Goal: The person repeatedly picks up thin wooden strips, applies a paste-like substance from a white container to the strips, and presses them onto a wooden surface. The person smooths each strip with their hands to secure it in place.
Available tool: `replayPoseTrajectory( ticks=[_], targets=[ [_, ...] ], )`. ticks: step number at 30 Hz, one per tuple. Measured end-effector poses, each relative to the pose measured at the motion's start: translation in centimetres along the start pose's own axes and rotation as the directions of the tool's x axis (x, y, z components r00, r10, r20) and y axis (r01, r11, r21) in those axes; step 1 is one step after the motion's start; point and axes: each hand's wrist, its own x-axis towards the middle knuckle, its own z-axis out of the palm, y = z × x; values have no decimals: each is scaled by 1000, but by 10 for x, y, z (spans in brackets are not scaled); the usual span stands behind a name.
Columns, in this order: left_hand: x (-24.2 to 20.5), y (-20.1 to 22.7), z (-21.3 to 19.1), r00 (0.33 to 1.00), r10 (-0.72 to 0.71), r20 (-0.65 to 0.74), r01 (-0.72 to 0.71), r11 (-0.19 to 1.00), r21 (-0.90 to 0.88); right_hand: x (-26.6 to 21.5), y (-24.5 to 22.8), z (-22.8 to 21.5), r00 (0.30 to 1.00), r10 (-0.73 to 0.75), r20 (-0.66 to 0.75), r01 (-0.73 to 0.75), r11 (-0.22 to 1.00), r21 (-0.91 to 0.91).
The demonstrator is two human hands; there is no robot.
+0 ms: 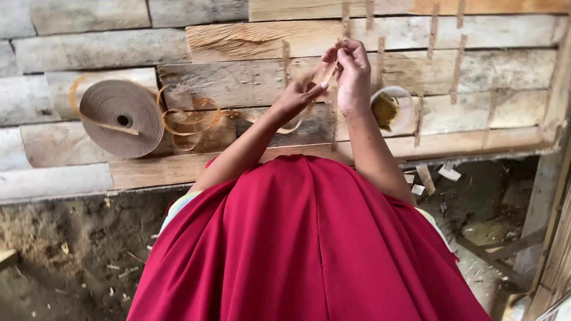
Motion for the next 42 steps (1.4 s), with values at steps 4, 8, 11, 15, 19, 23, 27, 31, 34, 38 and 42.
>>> replayPoseTrajectory(
  ticks=[4,8,11,15,19,23,27,31,34,38,42],
  targets=[
    [-6,11,30,976,-105,190,161,939,-306,-21,-1,-48,988,-140,-72,148,980,132],
    [-17,10,51,940,-238,243,272,955,-117,-45,-10,-104,968,-152,-198,155,988,0],
    [-18,17,68,906,-280,318,284,958,35,-55,-10,-158,877,-272,-396,258,962,-89],
    [-13,20,83,863,-348,367,293,936,197,-73,-21,-220,813,-146,-563,-18,961,-275],
    [-2,21,102,885,-327,331,255,936,243,-77,-1,-288,696,-206,-688,-413,669,-618],
    [8,24,112,927,-314,204,265,935,235,-72,-29,-291,526,-94,-845,-775,355,-522],
    [20,31,128,959,-280,54,248,913,322,-99,-68,-211,754,-657,3,320,364,-875],
    [46,-12,141,966,-257,-9,234,866,442,-105,47,-217,865,-189,464,462,-60,-885],
    [57,-14,142,946,-322,-48,249,622,743,-105,79,-227,888,-93,451,435,-153,-887],
    [54,-9,148,948,-307,-79,252,578,776,-99,91,-234,862,-182,473,439,-198,-877],
    [41,7,138,967,-253,-23,219,784,581,-95,91,-236,878,-172,446,397,-260,-880]
  ],
)
